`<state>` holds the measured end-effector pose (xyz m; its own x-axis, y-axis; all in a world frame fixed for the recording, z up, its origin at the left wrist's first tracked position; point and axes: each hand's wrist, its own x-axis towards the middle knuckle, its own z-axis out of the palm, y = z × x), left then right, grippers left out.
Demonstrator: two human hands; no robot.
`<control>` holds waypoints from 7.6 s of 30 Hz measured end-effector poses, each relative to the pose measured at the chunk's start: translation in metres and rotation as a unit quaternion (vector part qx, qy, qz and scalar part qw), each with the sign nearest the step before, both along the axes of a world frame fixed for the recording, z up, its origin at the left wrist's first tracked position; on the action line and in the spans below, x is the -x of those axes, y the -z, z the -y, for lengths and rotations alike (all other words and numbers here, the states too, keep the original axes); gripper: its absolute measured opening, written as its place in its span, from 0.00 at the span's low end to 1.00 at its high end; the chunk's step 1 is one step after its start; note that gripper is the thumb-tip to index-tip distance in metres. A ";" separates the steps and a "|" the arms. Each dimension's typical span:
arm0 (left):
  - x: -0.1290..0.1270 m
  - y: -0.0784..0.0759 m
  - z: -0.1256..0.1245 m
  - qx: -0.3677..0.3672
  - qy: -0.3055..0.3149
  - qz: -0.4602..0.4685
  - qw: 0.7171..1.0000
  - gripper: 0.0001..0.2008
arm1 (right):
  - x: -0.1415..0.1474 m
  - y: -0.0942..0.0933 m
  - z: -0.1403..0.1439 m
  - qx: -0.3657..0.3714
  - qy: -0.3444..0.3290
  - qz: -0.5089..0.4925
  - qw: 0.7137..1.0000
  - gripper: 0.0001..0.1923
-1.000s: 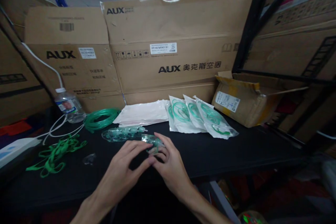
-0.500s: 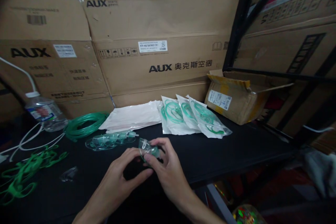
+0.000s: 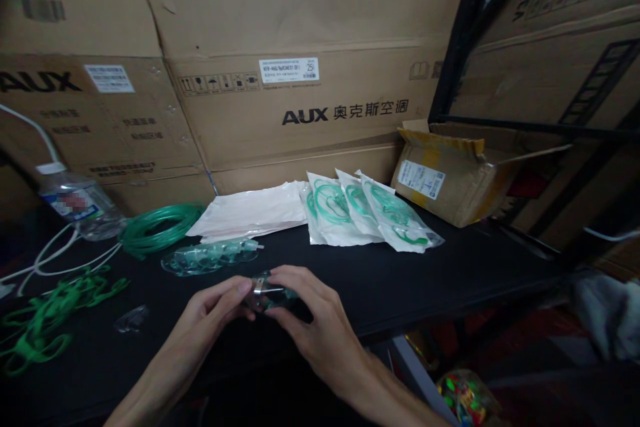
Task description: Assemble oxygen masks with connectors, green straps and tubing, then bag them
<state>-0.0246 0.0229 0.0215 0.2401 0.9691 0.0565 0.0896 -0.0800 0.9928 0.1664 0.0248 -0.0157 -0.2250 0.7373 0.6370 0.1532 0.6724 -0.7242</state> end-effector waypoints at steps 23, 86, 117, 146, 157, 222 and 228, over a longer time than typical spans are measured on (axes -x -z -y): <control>0.002 0.007 0.005 0.027 0.011 0.025 0.999 0.12 | 0.006 0.005 0.007 -0.123 0.039 0.044 0.991 0.21; 0.006 0.015 0.014 -0.085 -0.019 -0.059 0.994 0.15 | 0.007 -0.007 0.013 0.064 0.025 0.057 0.996 0.06; -0.013 0.009 0.017 -0.022 -0.144 -0.035 0.989 0.24 | 0.013 -0.004 0.010 -0.009 0.072 0.018 0.997 0.15; -0.025 0.020 0.021 -0.006 -0.129 0.066 0.989 0.18 | 0.013 -0.018 0.013 0.014 0.089 0.038 0.995 0.13; 0.003 0.013 0.013 -0.378 -0.060 -0.240 0.892 0.16 | 0.001 -0.025 0.010 0.168 -0.041 0.022 0.985 0.14; 0.029 0.004 0.007 -0.092 0.001 -0.008 0.996 0.15 | -0.013 -0.020 0.011 0.039 -0.169 0.142 0.975 0.10; 0.024 0.006 0.007 -0.132 0.010 -0.084 0.988 0.14 | -0.014 -0.019 0.013 0.062 -0.162 0.160 0.972 0.11</control>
